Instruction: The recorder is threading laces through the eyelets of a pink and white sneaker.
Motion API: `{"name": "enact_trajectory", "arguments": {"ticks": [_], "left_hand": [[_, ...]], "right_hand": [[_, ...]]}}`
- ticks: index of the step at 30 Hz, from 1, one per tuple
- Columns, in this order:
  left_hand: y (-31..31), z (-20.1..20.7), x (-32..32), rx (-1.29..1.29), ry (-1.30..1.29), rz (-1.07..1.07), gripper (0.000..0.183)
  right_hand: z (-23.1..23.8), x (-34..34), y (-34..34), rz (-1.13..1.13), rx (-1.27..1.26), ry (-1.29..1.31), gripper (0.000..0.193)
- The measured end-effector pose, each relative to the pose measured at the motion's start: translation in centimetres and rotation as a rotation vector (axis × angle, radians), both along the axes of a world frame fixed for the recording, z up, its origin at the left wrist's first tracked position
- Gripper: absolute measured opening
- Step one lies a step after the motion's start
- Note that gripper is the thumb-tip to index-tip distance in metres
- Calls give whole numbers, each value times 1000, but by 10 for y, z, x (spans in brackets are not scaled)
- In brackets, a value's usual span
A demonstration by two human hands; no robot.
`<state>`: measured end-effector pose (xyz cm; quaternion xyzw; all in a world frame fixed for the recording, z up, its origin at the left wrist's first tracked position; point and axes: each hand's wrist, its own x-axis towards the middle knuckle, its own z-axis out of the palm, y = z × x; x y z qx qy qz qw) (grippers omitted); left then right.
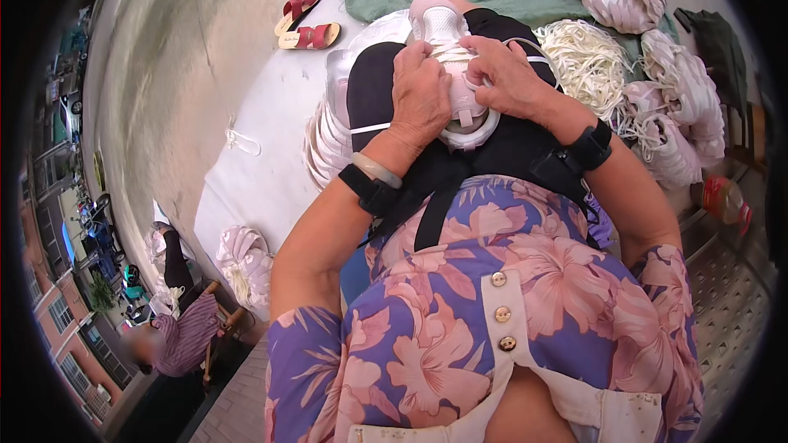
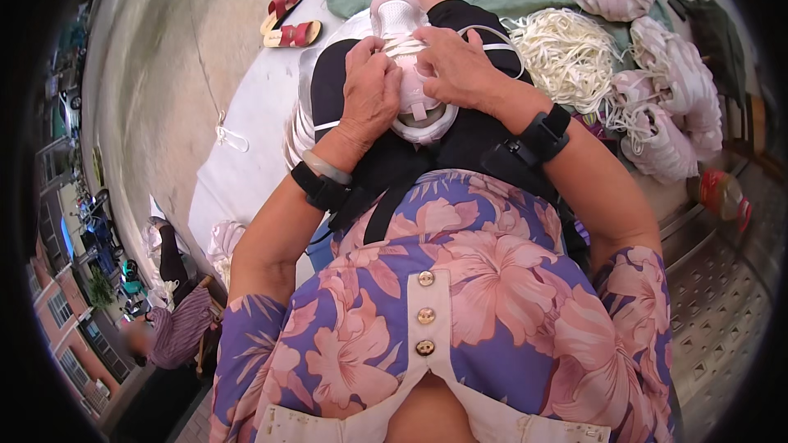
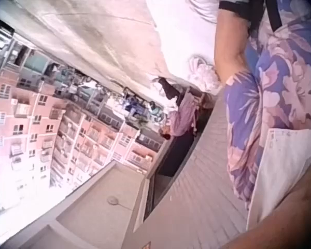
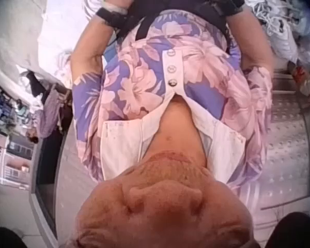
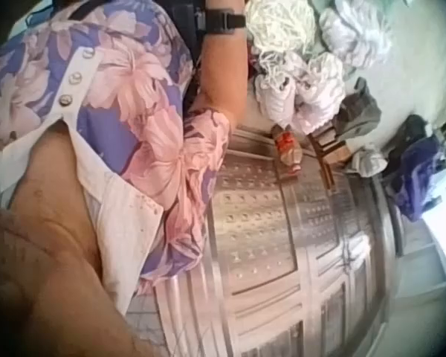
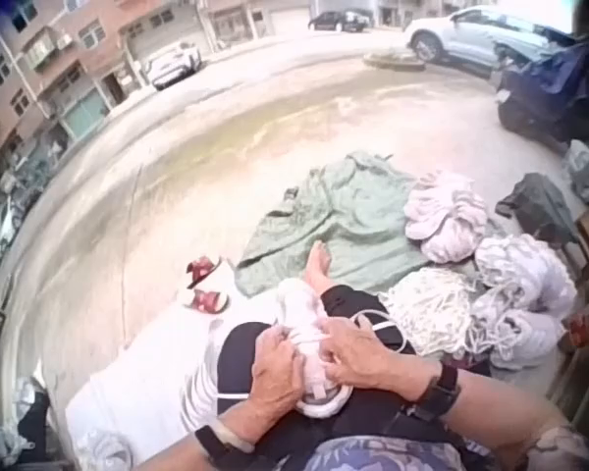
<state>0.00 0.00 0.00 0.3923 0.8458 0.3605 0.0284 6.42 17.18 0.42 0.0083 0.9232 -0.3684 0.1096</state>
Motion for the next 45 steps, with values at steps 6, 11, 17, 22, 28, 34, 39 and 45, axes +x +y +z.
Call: {"name": "enact_trajectory", "arguments": {"ticks": [6, 11, 17, 22, 28, 34, 39, 45], "left_hand": [[-54, 35, -15, 37, 111, 180, 7], [-164, 38, -47, -109, 79, 497, 5], [-122, 37, -34, -281, 254, 264, 12], [-49, 43, -22, -255, 368, -66, 16], [-40, 30, -29, -454, 505, -253, 8], [-104, 42, -51, -598, 607, -78, 8], [-177, 43, -61, -702, 522, 15, 1], [-190, 38, -48, -667, 397, 93, 5]], "right_hand": [[4, 7, 20, -135, 96, 603, 9], [3, 8, 16, -164, 174, 685, 10], [9, -3, 7, -315, -119, 456, 11], [4, 8, 41, -519, -257, 392, 14], [0, 28, 36, -322, 115, 389, 23], [-9, 28, 19, -166, 194, 519, 24], [-10, 30, 25, -41, 314, 553, 15], [-2, 43, 54, -30, 362, 528, 10]]}}
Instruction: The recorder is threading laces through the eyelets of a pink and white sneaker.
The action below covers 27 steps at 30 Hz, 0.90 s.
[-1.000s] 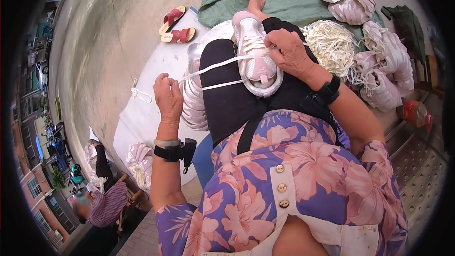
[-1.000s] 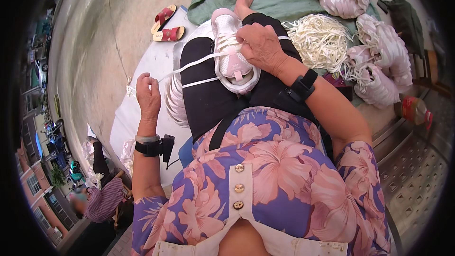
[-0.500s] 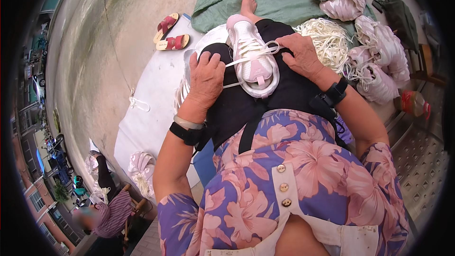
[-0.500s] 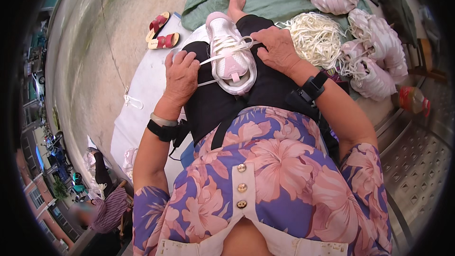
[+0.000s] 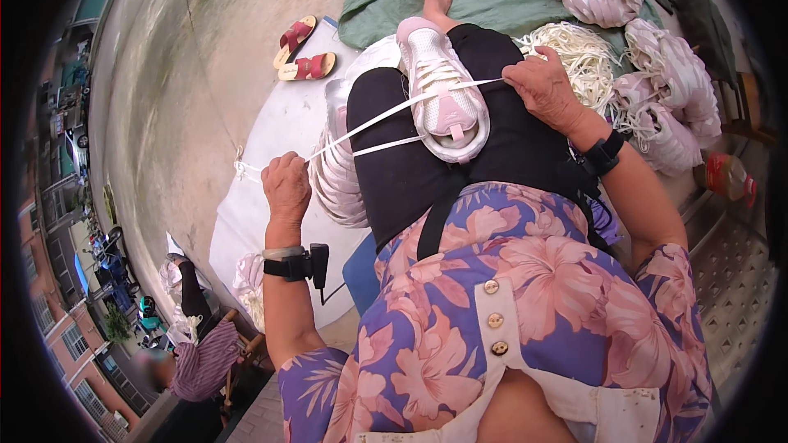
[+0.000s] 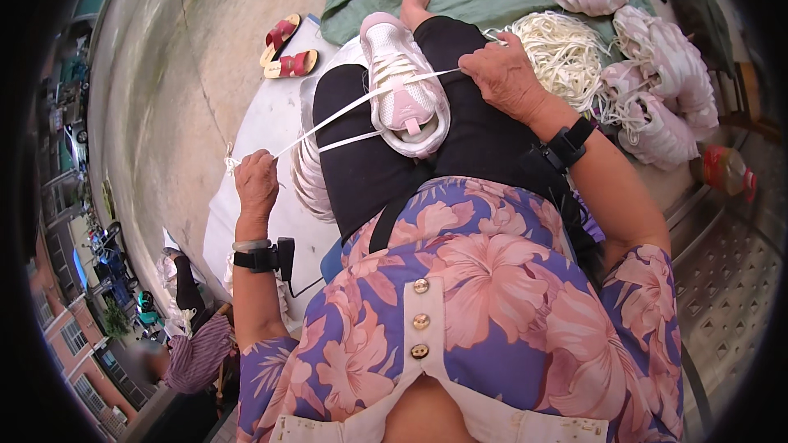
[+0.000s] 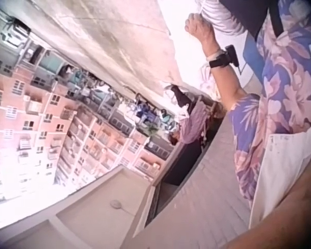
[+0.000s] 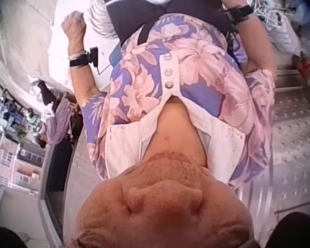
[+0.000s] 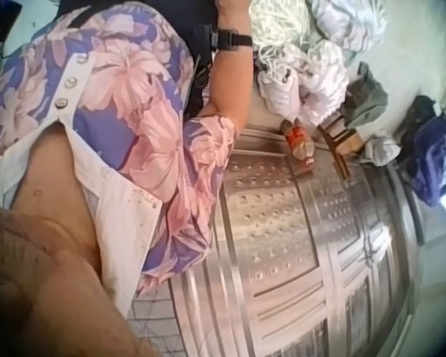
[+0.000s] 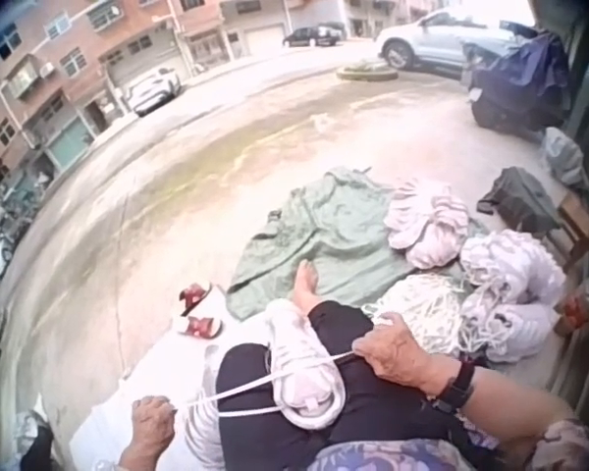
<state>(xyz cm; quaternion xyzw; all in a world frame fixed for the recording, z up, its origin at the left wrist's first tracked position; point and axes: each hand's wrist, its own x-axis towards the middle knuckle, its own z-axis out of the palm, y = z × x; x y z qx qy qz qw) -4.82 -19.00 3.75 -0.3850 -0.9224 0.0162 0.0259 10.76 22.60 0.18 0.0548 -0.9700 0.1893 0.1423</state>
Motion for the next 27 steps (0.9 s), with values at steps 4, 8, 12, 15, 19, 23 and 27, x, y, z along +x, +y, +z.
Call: {"name": "enact_trajectory", "arguments": {"ticks": [4, 8, 12, 15, 19, 23, 27], "left_hand": [[-33, -8, -3, 26, -50, 88, 8], [-82, -13, -17, 193, -184, 380, 15], [-112, -1, -33, 294, -302, 536, 18], [-96, 13, -39, 537, -482, 722, 25], [-53, 26, -34, 488, -617, 784, 27], [20, 34, 3, 262, -1068, 708, 27], [85, 33, 24, 367, -1483, 540, 24]], "right_hand": [[-1, 18, 41, -13, 22, 30, 9], [5, 40, 109, -67, 170, 18, 11], [12, 60, 187, -155, 301, 48, 14], [29, 72, 222, -213, 406, 75, 14], [13, 73, 221, -526, 72, 35, 16], [-30, 73, 151, -739, -704, -509, 32], [6, 55, 45, -564, -1520, -734, 23]]}}
